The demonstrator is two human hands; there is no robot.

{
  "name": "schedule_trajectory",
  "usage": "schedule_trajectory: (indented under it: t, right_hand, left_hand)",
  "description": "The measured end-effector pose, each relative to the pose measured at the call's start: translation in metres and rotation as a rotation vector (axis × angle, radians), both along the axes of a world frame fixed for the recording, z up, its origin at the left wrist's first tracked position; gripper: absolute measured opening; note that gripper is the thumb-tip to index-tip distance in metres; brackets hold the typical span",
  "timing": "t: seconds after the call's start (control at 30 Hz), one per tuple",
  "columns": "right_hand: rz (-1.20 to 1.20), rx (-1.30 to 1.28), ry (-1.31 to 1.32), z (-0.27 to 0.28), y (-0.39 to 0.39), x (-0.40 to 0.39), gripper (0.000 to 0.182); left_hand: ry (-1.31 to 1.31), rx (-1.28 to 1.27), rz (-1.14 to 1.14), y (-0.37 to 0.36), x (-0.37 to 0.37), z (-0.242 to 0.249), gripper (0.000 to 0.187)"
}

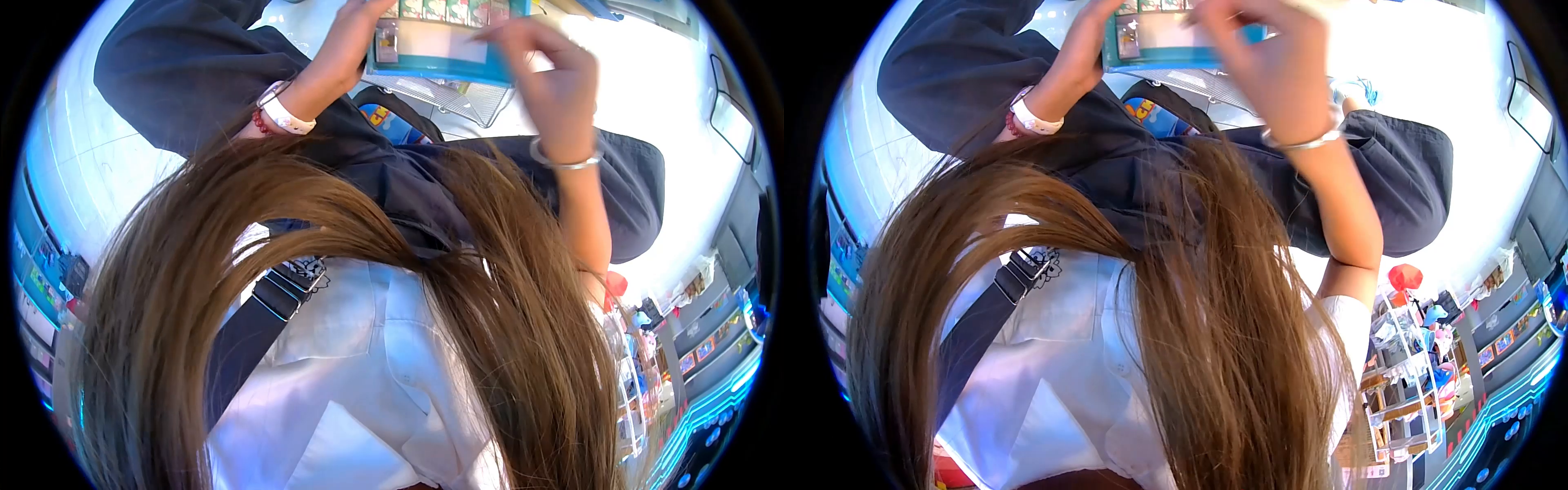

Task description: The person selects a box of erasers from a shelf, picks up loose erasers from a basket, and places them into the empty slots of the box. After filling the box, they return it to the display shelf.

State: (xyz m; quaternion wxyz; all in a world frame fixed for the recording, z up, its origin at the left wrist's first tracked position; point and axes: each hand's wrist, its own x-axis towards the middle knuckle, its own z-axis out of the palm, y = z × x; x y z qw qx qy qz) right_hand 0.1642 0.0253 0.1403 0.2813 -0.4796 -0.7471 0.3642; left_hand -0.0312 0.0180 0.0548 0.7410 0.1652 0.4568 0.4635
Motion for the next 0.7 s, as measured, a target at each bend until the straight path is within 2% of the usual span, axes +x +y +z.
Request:
schedule_trajectory:
  t: [0.03, 0.07, 0.1, 0.13, 0.17, 0.2, 0.27, 0.3, 0.33, 0.37, 0.4, 0.43, 0.47, 0.5, 0.53, 0.6, 0.7]
  right_hand:
    - [-0.122, 0.074, 0.05, -0.019, 0.015, 0.029, 0.014]
    - [-0.207, 0.115, 0.222, -0.009, 0.027, 0.038, 0.017]
    - [-0.32, 0.101, 0.282, -0.003, 0.022, 0.034, 0.033]
    - [-0.553, 0.116, 0.318, -0.011, 0.029, 0.033, 0.037]
    - [-0.509, 0.104, 0.266, -0.033, 0.039, 0.057, 0.036]
    - [-0.532, 0.088, 0.161, -0.046, 0.044, 0.064, 0.036]
    - [-0.431, -0.132, -0.037, -0.105, 0.052, 0.09, 0.034]
    - [-0.172, -0.177, -0.187, -0.167, 0.067, 0.133, 0.021]
    - [-0.118, -0.305, -0.411, -0.183, 0.063, 0.129, 0.026]
    - [0.107, -0.341, -0.591, -0.219, 0.065, 0.139, 0.028]
    - [0.231, -0.374, -0.778, -0.223, 0.057, 0.117, 0.031]
    - [0.16, -0.519, -0.838, -0.238, 0.053, 0.104, 0.034]
    - [0.135, -0.547, -0.738, -0.277, 0.041, 0.106, 0.038]
    - [0.425, -0.44, -0.837, -0.313, 0.033, 0.111, 0.038]
    - [0.427, -0.353, -0.941, -0.336, 0.023, 0.105, 0.036]
    - [0.25, -0.589, -0.957, -0.369, 0.011, 0.091, 0.034]
    - [0.115, -0.554, -0.791, -0.397, 0.002, 0.076, 0.035]
  left_hand:
    - [0.107, -0.003, 0.029, 0.003, -0.001, 0.002, 0.034]
    - [0.105, 0.0, 0.026, 0.003, -0.005, -0.002, 0.034]
    - [0.142, 0.016, 0.043, -0.004, -0.01, -0.02, 0.033]
    - [0.182, 0.03, 0.059, -0.003, -0.011, -0.019, 0.032]
    - [0.148, 0.012, 0.104, -0.002, -0.009, -0.017, 0.025]
    - [0.149, 0.012, 0.1, -0.002, -0.017, -0.024, 0.025]
    - [0.006, -0.106, 0.059, -0.004, -0.037, -0.058, 0.014]
    - [0.086, -0.101, 0.1, -0.004, -0.029, -0.042, 0.009]
    - [0.081, -0.101, 0.086, -0.001, -0.027, -0.036, 0.009]
    - [0.11, -0.084, 0.129, -0.001, -0.027, -0.037, 0.01]
    - [0.138, -0.064, 0.177, -0.001, -0.027, -0.037, 0.01]
    - [0.125, -0.055, 0.125, 0.002, -0.029, -0.03, 0.011]
    - [0.124, -0.05, 0.13, 0.003, -0.028, -0.031, 0.011]
    - [0.138, -0.039, 0.133, 0.003, -0.029, -0.033, 0.012]
    - [0.154, -0.026, 0.136, 0.003, -0.03, -0.035, 0.012]
    - [0.162, -0.044, 0.096, 0.004, -0.039, -0.041, 0.014]
    - [0.236, -0.108, 0.056, 0.01, -0.044, -0.042, 0.021]
